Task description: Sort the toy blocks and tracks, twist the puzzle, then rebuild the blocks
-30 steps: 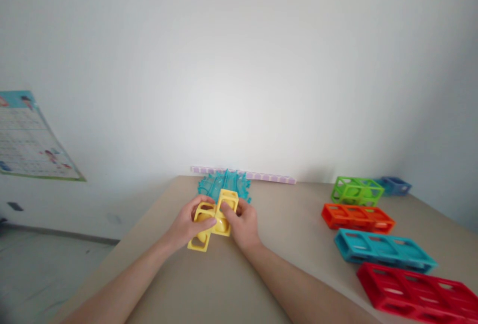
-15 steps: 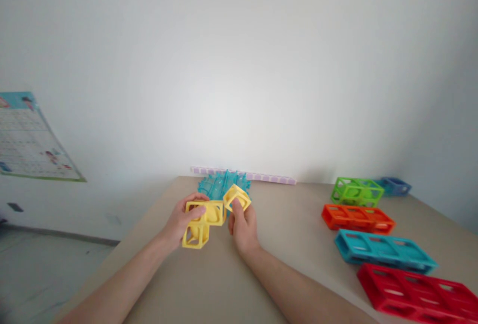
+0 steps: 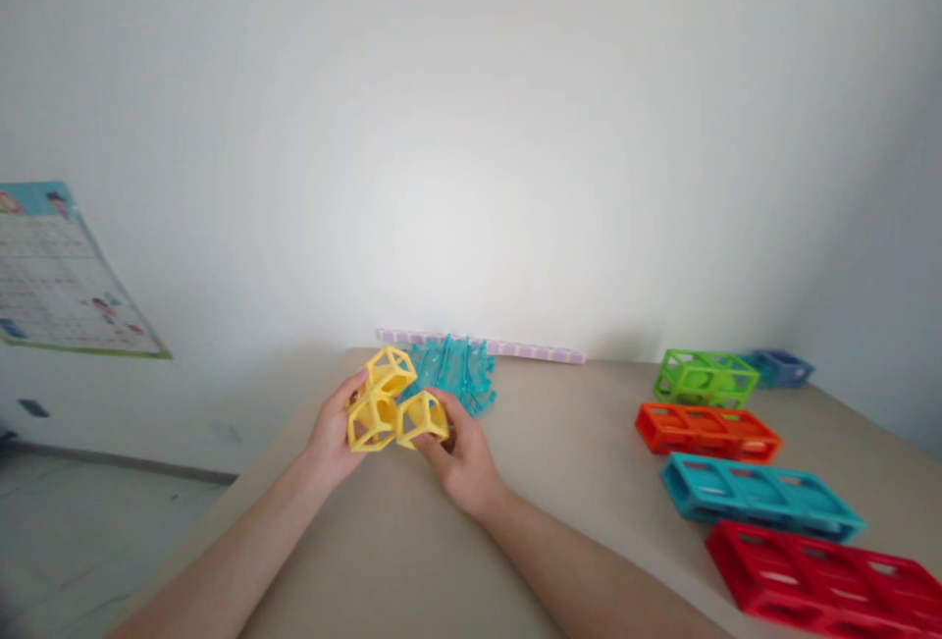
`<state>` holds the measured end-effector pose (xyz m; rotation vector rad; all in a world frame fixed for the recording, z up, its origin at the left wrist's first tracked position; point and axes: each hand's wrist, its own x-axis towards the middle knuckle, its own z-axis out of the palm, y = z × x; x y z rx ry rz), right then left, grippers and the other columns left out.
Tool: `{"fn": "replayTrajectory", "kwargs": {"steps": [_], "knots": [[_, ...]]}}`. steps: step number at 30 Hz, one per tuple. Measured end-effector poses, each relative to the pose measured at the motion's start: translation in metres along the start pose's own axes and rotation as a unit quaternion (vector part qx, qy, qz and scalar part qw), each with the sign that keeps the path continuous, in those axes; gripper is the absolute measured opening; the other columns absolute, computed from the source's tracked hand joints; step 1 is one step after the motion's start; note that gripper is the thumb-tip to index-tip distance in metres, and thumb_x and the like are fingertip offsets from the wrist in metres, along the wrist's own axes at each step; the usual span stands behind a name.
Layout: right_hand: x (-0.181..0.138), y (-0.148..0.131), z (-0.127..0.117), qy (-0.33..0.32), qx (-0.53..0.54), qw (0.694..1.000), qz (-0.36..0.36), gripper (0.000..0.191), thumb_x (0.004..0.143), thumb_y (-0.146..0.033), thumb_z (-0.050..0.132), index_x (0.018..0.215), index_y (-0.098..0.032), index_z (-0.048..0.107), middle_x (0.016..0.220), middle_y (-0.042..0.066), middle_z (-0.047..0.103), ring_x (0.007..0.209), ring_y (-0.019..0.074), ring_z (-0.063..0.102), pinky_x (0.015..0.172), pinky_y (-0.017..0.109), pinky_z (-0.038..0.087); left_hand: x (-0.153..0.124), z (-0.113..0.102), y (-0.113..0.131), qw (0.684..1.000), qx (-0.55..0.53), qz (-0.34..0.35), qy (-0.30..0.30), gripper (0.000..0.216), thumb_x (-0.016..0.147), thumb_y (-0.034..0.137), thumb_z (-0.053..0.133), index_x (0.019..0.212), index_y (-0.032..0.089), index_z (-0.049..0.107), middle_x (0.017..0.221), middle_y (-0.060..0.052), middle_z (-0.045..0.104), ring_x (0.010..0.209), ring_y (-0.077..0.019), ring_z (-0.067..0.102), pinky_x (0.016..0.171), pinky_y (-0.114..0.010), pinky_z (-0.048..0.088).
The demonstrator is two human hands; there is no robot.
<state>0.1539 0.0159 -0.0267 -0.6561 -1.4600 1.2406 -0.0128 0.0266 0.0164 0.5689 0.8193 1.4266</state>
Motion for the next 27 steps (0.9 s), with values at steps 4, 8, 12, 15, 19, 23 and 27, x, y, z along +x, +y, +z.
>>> {"fn": "replayTrajectory", "kwargs": {"steps": [4,8,12,15,19,23,27], "knots": [[-0.0013,0.0015,-0.0002,-0.021,-0.004,1.000,0.009,0.060,0.078,-0.027,0.066,0.131,-0.026,0.036,0.092,0.002,0.059,0.054,0.0088,0.048,0.045,0.020,0.037,-0.0019,0.0016,-0.0051,1.000,0.020,-0.009,-0.014,0.025,0.076,0.030,0.062,0.091,0.011,0.064,0.076,-0.008,0.073,0.061,-0.0212,0.069,0.059,-0.032,0.055],[-0.0003,0.0028,0.0003,-0.009,-0.005,1.000,-0.001,0.057,0.078,-0.022,0.064,0.127,-0.027,0.034,0.086,-0.001,0.056,0.050,0.0066,0.046,0.043,0.018,0.037,-0.0016,0.0004,-0.0093,0.998,0.042,0.003,-0.040,0.030,0.071,0.028,0.068,0.094,0.011,0.062,0.078,-0.009,0.072,0.064,-0.0221,0.069,0.061,-0.032,0.055],[0.0003,0.0039,0.0023,-0.016,-0.008,1.000,-0.016,0.056,0.079,-0.021,0.062,0.126,-0.027,0.032,0.087,-0.001,0.056,0.050,0.0065,0.048,0.044,0.019,0.040,0.0001,-0.0022,-0.0104,0.998,0.050,0.013,-0.044,0.032,0.067,0.027,0.071,0.093,0.012,0.061,0.077,-0.008,0.072,0.064,-0.0221,0.069,0.061,-0.031,0.055],[-0.0009,0.0036,0.0025,-0.020,-0.014,0.999,-0.021,0.055,0.079,-0.023,0.061,0.126,-0.028,0.032,0.089,-0.001,0.055,0.050,0.0058,0.047,0.044,0.019,0.040,0.0015,-0.0036,-0.0104,0.998,0.046,0.016,-0.038,0.033,0.066,0.027,0.072,0.093,0.011,0.062,0.076,-0.008,0.072,0.065,-0.0229,0.070,0.060,-0.031,0.055],[-0.0032,0.0013,-0.0016,-0.028,-0.018,0.999,-0.015,0.054,0.083,-0.032,0.059,0.129,-0.030,0.030,0.093,0.000,0.053,0.047,0.0047,0.044,0.041,0.019,0.038,0.0026,-0.0040,-0.0100,0.998,0.034,0.048,-0.026,0.036,0.066,0.028,0.073,0.096,0.012,0.060,0.077,-0.006,0.071,0.066,-0.0223,0.069,0.059,-0.030,0.054],[-0.0010,0.0001,-0.0047,-0.027,-0.045,0.999,0.009,0.058,0.082,-0.044,0.060,0.130,-0.027,0.032,0.109,0.006,0.051,0.066,0.0117,0.055,0.044,0.021,0.041,0.0029,-0.0037,-0.0093,0.995,0.024,0.092,-0.015,0.039,0.066,0.029,0.074,0.098,0.014,0.059,0.082,-0.006,0.071,0.065,-0.0209,0.069,0.058,-0.030,0.054],[0.0040,0.0019,-0.0031,-0.015,-0.103,0.993,0.049,0.039,0.079,-0.045,0.064,0.104,-0.019,0.049,0.094,0.005,0.058,0.071,0.0146,0.054,0.046,0.020,0.041,0.0029,-0.0034,-0.0094,0.993,0.027,0.113,-0.014,0.040,0.066,0.029,0.075,0.098,0.015,0.058,0.082,-0.005,0.071,0.066,-0.0207,0.068,0.057,-0.030,0.054]]}}
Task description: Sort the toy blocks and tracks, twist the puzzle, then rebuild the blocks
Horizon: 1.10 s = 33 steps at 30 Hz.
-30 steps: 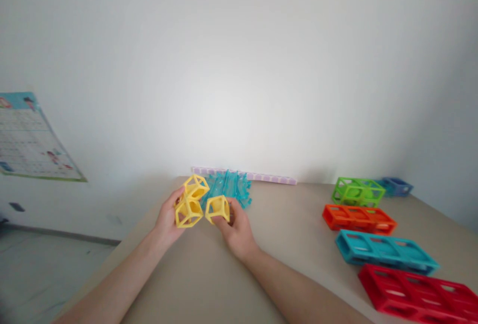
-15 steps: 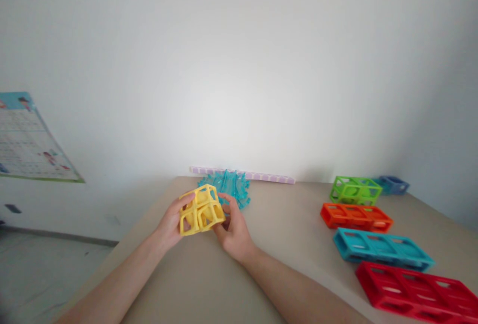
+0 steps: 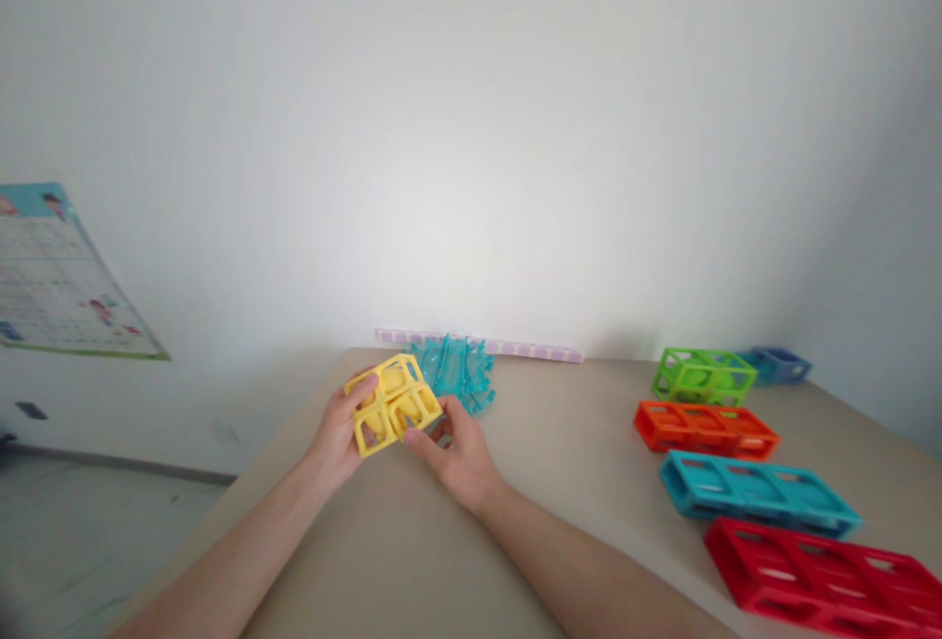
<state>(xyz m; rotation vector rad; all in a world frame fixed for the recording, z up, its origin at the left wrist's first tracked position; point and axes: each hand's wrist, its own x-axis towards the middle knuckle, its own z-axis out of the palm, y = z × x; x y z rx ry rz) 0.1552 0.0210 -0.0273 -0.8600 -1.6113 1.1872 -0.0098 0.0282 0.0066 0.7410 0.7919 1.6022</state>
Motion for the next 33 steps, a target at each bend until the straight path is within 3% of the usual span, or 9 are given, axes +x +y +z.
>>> {"fn": "replayTrajectory", "kwargs": {"steps": [6,14,23,33], "knots": [[0.0001,0.0035,-0.0014,0.007,0.040,0.999,0.006,0.026,0.079,-0.042,0.060,0.087,-0.020,0.048,0.073,-0.001,0.051,0.061,0.0121,0.050,0.042,0.019,0.038,0.0020,-0.0015,0.0001,1.000,0.005,-0.009,0.027,0.042,0.062,0.030,0.077,0.098,0.016,0.059,0.078,-0.003,0.070,0.064,-0.0210,0.068,0.056,-0.031,0.054],[0.0007,-0.0021,0.0002,-0.006,0.101,0.995,0.018,0.033,0.076,-0.049,0.062,0.086,-0.021,0.046,0.062,-0.006,0.046,0.046,0.0079,0.043,0.036,0.018,0.032,0.0045,-0.0048,0.0000,0.999,0.004,-0.002,0.038,0.038,0.064,0.028,0.075,0.096,0.017,0.059,0.076,-0.003,0.071,0.061,-0.0192,0.067,0.053,-0.029,0.054],[0.0013,0.0031,-0.0010,0.018,0.115,0.993,-0.020,0.032,0.082,-0.050,0.057,0.091,-0.021,0.048,0.079,-0.004,0.053,0.042,0.0038,0.040,0.035,0.017,0.030,0.0053,-0.0068,0.0007,0.999,0.000,-0.001,0.037,0.036,0.065,0.027,0.075,0.096,0.017,0.060,0.076,-0.003,0.070,0.062,-0.0199,0.067,0.054,-0.030,0.054],[0.0019,0.0041,-0.0022,0.040,0.099,0.994,-0.017,0.034,0.085,-0.053,0.053,0.092,-0.020,0.051,0.069,-0.005,0.048,0.042,0.0051,0.036,0.035,0.018,0.026,0.0034,-0.0040,0.0027,0.999,0.008,-0.004,0.041,0.039,0.062,0.029,0.076,0.096,0.017,0.061,0.074,-0.002,0.070,0.061,-0.0202,0.068,0.051,-0.028,0.054]]}}
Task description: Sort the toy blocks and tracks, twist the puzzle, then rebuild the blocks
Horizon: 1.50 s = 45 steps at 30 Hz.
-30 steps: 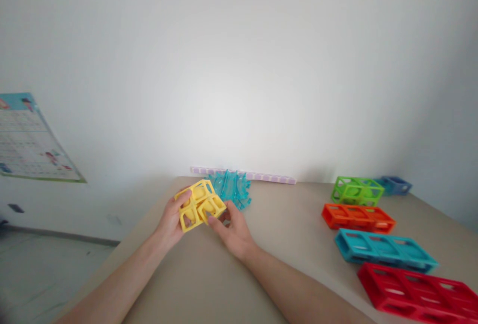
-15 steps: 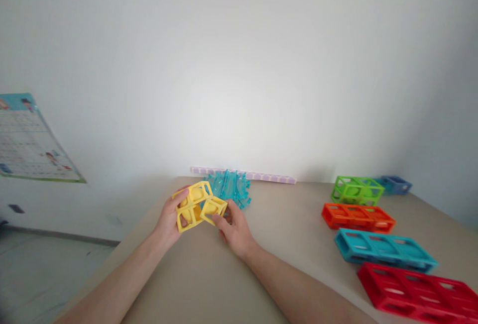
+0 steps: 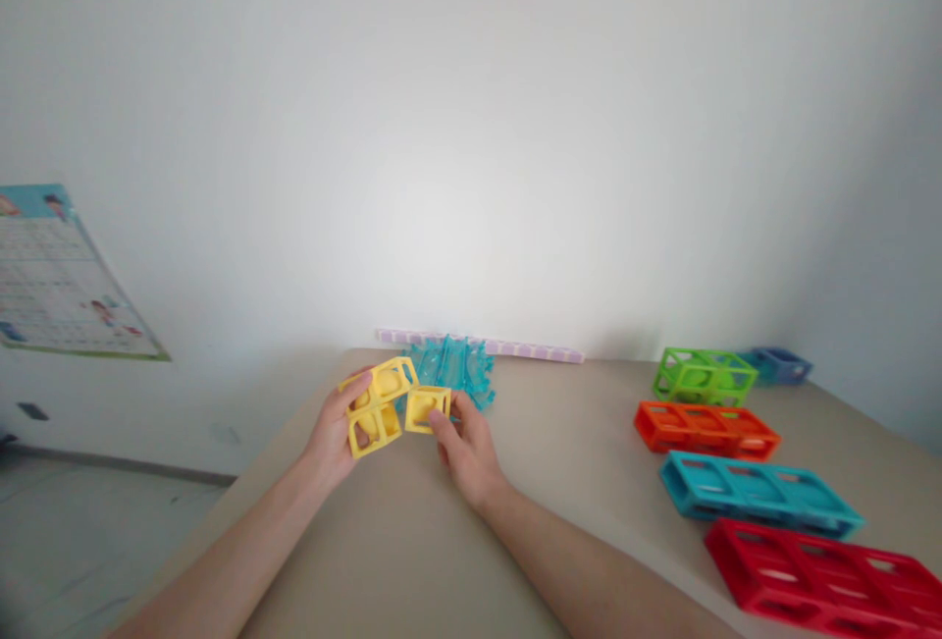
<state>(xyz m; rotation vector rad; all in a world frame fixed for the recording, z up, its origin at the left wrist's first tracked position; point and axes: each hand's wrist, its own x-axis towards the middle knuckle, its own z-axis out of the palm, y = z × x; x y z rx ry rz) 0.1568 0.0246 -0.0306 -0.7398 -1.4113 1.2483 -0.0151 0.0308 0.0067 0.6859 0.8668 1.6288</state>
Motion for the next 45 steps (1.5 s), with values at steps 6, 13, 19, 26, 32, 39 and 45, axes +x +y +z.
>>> {"fn": "replayTrajectory", "kwargs": {"steps": [6,13,19,26,32,39,45], "knots": [[0.000,-0.003,0.000,-0.001,-0.046,0.999,0.007,0.037,0.080,-0.056,0.056,0.085,-0.019,0.053,0.058,-0.006,0.043,0.044,0.0074,0.034,0.039,0.020,0.026,-0.001,-0.001,-0.001,1.000,-0.004,-0.004,-0.003,0.037,0.063,0.029,0.075,0.096,0.018,0.060,0.074,-0.001,0.070,0.063,-0.0200,0.068,0.053,-0.029,0.054],[0.000,0.005,-0.003,-0.028,-0.063,0.997,0.024,0.031,0.081,-0.049,0.052,0.076,-0.018,0.053,0.058,-0.005,0.043,0.046,0.0081,0.036,0.042,0.020,0.027,0.002,-0.002,0.002,0.999,-0.015,-0.036,0.025,0.037,0.065,0.033,0.072,0.095,0.015,0.061,0.076,-0.004,0.070,0.057,-0.0189,0.066,0.050,-0.029,0.053],[-0.001,0.001,-0.002,-0.059,-0.059,0.996,0.034,0.032,0.081,-0.050,0.053,0.076,-0.018,0.053,0.056,-0.005,0.043,0.046,0.0081,0.036,0.043,0.020,0.026,-0.001,0.001,0.002,1.000,-0.005,-0.002,-0.007,0.036,0.063,0.031,0.075,0.094,0.018,0.060,0.073,-0.001,0.070,0.058,-0.0178,0.067,0.050,-0.025,0.051],[-0.003,-0.009,0.004,-0.079,-0.039,0.995,0.037,0.040,0.077,-0.058,0.056,0.075,-0.019,0.053,0.054,-0.006,0.043,0.046,0.0083,0.035,0.042,0.020,0.025,-0.007,0.005,-0.002,1.000,0.012,-0.007,-0.024,0.036,0.062,0.031,0.076,0.090,0.017,0.058,0.071,0.000,0.069,0.061,-0.0194,0.068,0.056,-0.028,0.053],[-0.003,-0.011,0.005,-0.085,-0.047,0.994,0.046,0.042,0.076,-0.061,0.056,0.073,-0.019,0.052,0.053,-0.006,0.043,0.045,0.0081,0.035,0.042,0.021,0.025,-0.007,0.004,-0.005,0.999,0.023,-0.014,-0.040,0.038,0.060,0.032,0.077,0.090,0.018,0.059,0.069,0.000,0.068,0.061,-0.0207,0.068,0.056,-0.029,0.052],[-0.002,-0.002,0.002,-0.085,-0.059,0.994,0.039,0.042,0.078,-0.060,0.056,0.074,-0.019,0.049,0.054,-0.006,0.042,0.044,0.0072,0.035,0.041,0.020,0.025,-0.006,0.002,-0.007,0.997,0.031,-0.021,-0.068,0.036,0.063,0.031,0.076,0.091,0.017,0.057,0.071,-0.002,0.068,0.061,-0.0195,0.067,0.057,-0.029,0.052],[0.000,0.008,-0.001,-0.032,-0.043,0.998,0.012,0.038,0.082,-0.058,0.053,0.081,-0.020,0.049,0.061,-0.006,0.042,0.045,0.0068,0.037,0.040,0.020,0.028,-0.016,0.009,-0.003,0.991,0.036,-0.010,-0.126,0.048,0.059,0.023,0.079,0.102,0.018,0.058,0.088,-0.005,0.070,0.075,-0.0223,0.068,0.068,-0.033,0.053]]}}
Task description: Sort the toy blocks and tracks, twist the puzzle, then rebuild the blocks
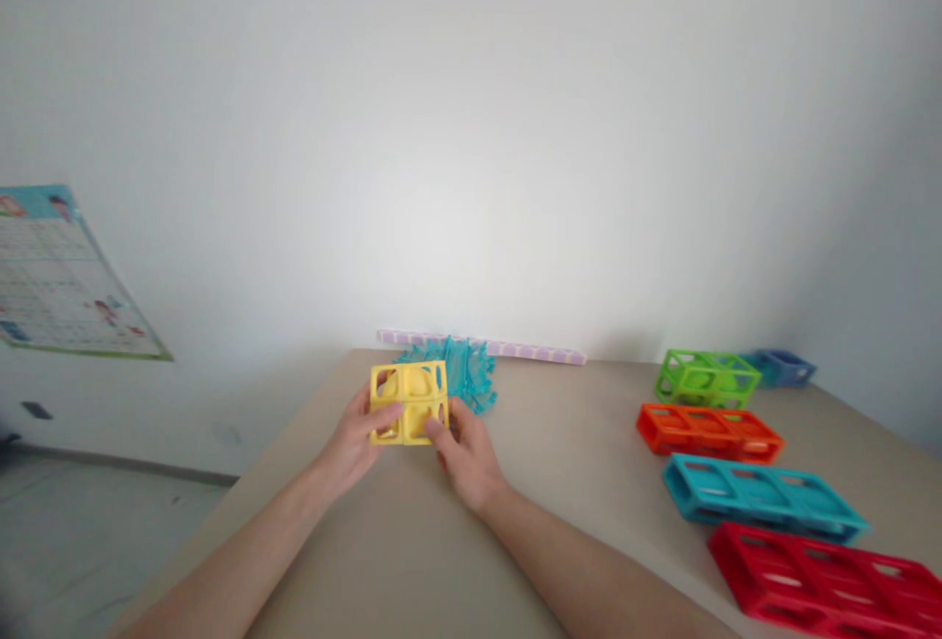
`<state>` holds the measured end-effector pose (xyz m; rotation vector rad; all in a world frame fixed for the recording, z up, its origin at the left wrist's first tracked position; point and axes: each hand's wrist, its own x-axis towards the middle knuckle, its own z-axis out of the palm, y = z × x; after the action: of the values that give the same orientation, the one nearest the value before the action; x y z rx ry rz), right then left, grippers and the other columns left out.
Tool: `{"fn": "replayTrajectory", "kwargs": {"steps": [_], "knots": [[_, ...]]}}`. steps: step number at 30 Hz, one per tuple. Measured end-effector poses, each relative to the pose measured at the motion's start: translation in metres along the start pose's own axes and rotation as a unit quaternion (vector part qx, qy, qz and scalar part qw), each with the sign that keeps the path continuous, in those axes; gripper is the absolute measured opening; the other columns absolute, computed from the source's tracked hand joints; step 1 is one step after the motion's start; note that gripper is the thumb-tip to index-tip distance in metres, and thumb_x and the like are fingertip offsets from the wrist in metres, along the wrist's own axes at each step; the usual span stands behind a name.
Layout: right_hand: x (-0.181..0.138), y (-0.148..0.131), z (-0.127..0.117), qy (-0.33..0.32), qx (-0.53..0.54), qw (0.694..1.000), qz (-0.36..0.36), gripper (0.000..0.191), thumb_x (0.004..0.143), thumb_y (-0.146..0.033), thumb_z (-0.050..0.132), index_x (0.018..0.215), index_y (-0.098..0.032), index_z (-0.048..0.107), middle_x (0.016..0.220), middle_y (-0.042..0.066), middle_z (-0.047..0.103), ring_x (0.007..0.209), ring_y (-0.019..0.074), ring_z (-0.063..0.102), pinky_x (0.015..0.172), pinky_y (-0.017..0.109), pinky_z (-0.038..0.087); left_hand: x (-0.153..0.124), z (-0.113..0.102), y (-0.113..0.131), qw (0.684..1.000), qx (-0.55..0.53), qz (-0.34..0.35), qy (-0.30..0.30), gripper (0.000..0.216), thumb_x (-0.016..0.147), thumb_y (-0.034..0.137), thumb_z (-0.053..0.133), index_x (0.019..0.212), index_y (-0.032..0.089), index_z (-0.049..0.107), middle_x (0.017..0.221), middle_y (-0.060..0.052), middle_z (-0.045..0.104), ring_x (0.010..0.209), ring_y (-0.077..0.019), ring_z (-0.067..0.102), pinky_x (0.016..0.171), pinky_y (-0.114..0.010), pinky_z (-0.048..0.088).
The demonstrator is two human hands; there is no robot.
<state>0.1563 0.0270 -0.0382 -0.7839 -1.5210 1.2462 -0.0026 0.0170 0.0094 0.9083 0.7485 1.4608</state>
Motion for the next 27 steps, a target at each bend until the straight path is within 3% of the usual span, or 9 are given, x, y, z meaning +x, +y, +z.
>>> {"fn": "replayTrajectory", "kwargs": {"steps": [3,16,27], "knots": [[0.000,-0.002,0.000,0.012,0.016,1.000,0.007,0.041,0.081,-0.061,0.052,0.083,-0.020,0.048,0.062,-0.007,0.042,0.044,0.0069,0.037,0.039,0.020,0.029,-0.004,0.004,0.000,0.999,0.022,0.009,-0.031,0.053,0.056,0.017,0.081,0.104,0.018,0.059,0.095,-0.007,0.070,0.084,-0.0244,0.068,0.076,-0.035,0.053],[-0.005,-0.007,0.001,0.013,-0.005,1.000,0.021,0.036,0.088,-0.057,0.045,0.100,-0.024,0.046,0.065,-0.005,0.048,0.046,0.0083,0.041,0.039,0.019,0.031,-0.004,-0.002,-0.006,0.995,0.087,0.041,-0.037,0.048,0.063,0.020,0.078,0.105,0.020,0.056,0.095,-0.005,0.069,0.082,-0.0219,0.066,0.073,-0.032,0.053],[-0.005,-0.005,0.002,0.012,-0.007,1.000,0.005,0.034,0.089,-0.056,0.044,0.099,-0.023,0.046,0.067,-0.005,0.049,0.047,0.0076,0.042,0.039,0.018,0.032,-0.003,-0.001,-0.004,0.992,0.102,0.057,-0.047,0.052,0.060,0.021,0.080,0.106,0.018,0.055,0.092,-0.005,0.069,0.080,-0.0221,0.066,0.072,-0.033,0.054]]}}
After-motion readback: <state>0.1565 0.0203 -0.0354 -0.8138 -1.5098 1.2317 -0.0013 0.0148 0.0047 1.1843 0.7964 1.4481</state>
